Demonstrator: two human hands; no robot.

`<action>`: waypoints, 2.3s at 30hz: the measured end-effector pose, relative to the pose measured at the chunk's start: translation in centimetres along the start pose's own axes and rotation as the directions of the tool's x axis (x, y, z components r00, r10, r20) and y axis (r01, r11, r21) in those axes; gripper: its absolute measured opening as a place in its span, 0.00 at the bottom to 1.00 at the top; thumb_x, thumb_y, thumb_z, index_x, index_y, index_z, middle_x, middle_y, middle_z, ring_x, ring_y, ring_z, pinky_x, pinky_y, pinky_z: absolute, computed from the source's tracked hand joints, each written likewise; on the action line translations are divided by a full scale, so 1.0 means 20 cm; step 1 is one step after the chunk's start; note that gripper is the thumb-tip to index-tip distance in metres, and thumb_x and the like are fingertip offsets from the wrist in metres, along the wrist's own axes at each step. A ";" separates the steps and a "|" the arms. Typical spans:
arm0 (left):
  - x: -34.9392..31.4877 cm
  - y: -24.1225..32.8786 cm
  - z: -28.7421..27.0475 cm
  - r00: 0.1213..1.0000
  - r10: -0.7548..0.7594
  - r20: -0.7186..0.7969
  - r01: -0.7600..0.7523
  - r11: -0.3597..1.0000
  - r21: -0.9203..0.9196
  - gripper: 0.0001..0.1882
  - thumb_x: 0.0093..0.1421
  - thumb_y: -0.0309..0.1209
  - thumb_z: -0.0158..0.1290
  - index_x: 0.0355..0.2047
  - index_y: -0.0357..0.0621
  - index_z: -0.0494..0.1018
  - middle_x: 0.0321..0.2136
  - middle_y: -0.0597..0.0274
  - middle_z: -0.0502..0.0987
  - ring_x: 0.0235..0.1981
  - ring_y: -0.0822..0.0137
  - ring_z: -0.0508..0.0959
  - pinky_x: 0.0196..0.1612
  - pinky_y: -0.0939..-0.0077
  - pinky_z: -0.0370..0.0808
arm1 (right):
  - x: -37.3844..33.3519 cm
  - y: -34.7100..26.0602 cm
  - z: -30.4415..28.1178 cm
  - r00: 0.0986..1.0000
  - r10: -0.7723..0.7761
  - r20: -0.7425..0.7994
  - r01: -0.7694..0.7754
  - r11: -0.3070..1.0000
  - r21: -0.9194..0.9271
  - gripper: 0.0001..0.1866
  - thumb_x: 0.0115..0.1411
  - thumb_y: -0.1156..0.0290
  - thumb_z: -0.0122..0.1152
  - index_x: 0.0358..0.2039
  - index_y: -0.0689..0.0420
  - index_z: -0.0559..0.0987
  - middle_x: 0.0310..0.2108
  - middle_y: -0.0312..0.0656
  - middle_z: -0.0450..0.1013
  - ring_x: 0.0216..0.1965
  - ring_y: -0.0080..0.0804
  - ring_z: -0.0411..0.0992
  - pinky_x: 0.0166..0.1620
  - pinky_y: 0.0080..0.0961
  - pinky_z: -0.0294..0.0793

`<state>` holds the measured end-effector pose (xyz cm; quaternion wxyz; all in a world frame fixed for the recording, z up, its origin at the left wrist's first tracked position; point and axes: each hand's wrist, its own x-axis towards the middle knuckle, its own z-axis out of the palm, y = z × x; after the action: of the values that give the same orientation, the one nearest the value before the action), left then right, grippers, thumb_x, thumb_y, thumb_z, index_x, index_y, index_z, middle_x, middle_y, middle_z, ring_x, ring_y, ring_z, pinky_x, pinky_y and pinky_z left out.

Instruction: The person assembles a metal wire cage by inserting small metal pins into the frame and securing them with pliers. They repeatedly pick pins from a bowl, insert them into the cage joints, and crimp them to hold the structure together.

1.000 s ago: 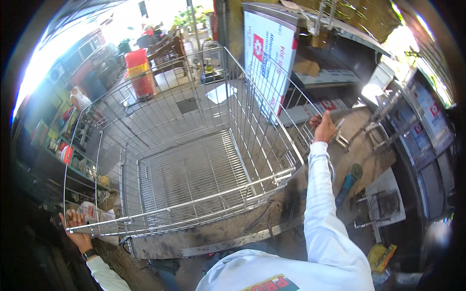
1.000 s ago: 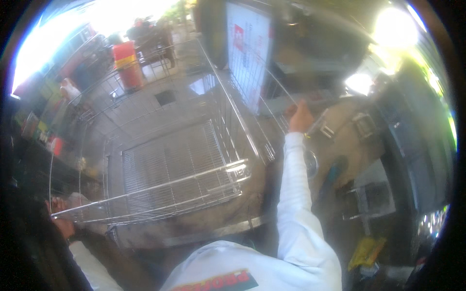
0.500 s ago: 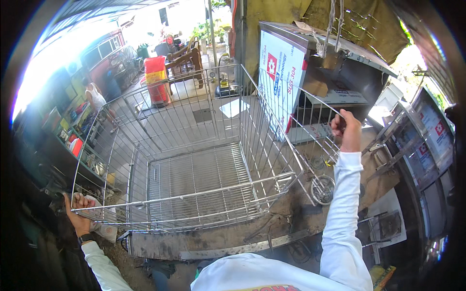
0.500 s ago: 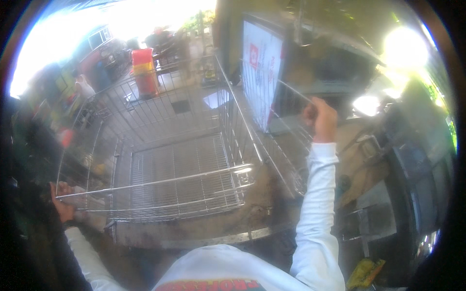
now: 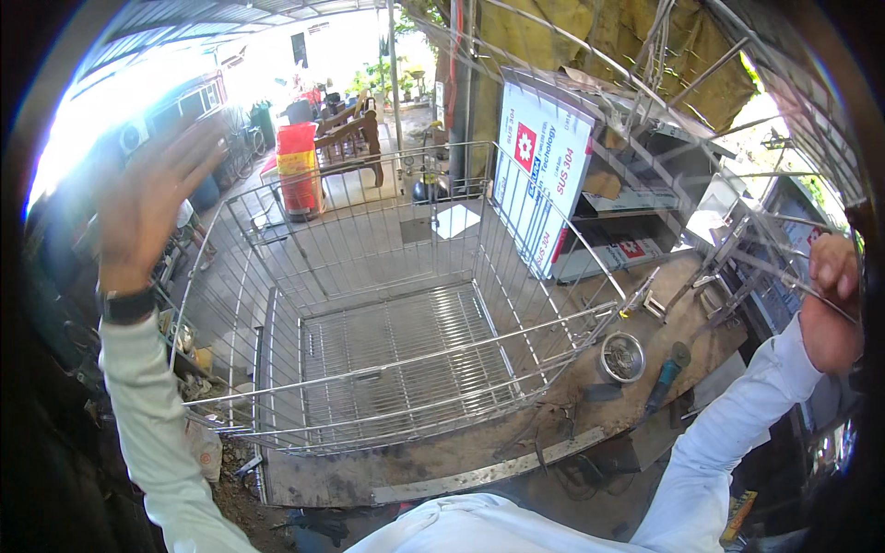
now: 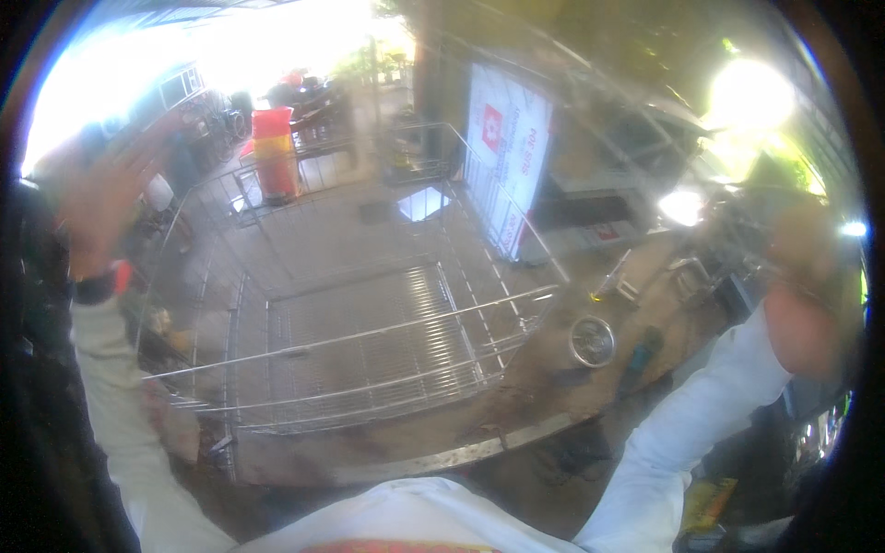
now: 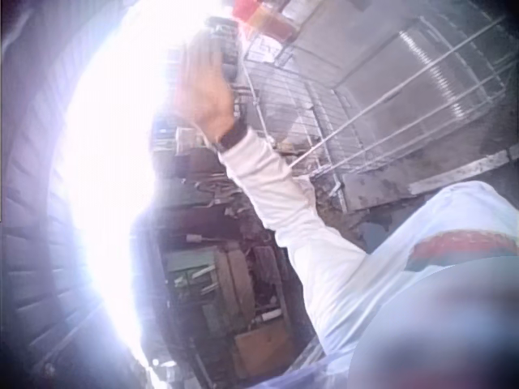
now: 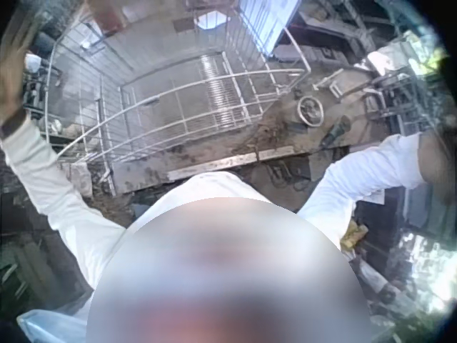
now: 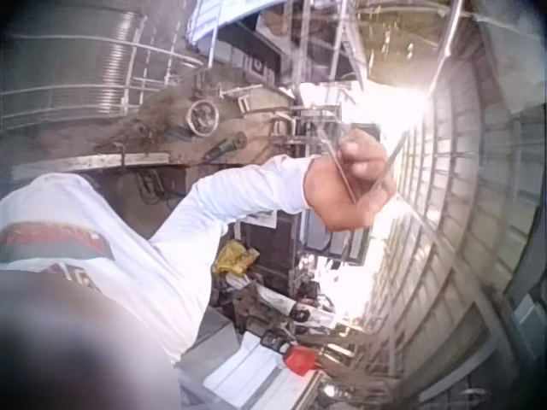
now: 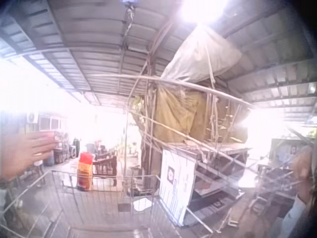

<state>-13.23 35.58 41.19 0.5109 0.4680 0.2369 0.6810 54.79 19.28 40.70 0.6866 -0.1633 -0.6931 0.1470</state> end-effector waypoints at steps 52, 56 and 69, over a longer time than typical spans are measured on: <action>-0.89 -0.39 -0.04 0.707 -0.707 -0.027 0.705 0.707 -0.054 0.37 0.75 0.57 0.42 0.67 0.35 0.64 0.58 0.41 0.75 0.54 0.54 0.80 0.53 0.54 0.82 | -0.30 1.11 0.57 0.704 0.705 -0.087 -0.687 0.707 0.168 0.33 0.51 0.87 0.48 0.62 0.71 0.71 0.63 0.54 0.70 0.64 0.44 0.70 0.66 0.39 0.75; -1.06 -0.38 -0.27 0.894 -0.149 -0.423 0.391 0.719 0.575 0.35 0.76 0.52 0.45 0.70 0.33 0.62 0.56 0.49 0.78 0.50 0.62 0.82 0.57 0.68 0.79 | -0.31 1.10 0.62 0.665 0.742 -0.084 -0.724 0.668 0.171 0.36 0.49 0.87 0.45 0.63 0.69 0.70 0.64 0.53 0.68 0.62 0.40 0.72 0.66 0.34 0.72; -0.94 -0.07 -0.70 0.884 0.317 -0.344 0.255 0.292 0.922 0.30 0.76 0.47 0.47 0.65 0.33 0.70 0.57 0.50 0.78 0.57 0.62 0.78 0.63 0.67 0.72 | -0.36 1.13 0.63 0.710 0.698 -0.098 -0.702 0.712 -0.019 0.31 0.57 0.84 0.48 0.64 0.66 0.72 0.68 0.48 0.67 0.70 0.37 0.64 0.69 0.36 0.66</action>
<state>-24.19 20.96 26.29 0.0428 0.5042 0.6999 0.5041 42.88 36.83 24.39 0.6034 -0.4383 -0.5541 0.3700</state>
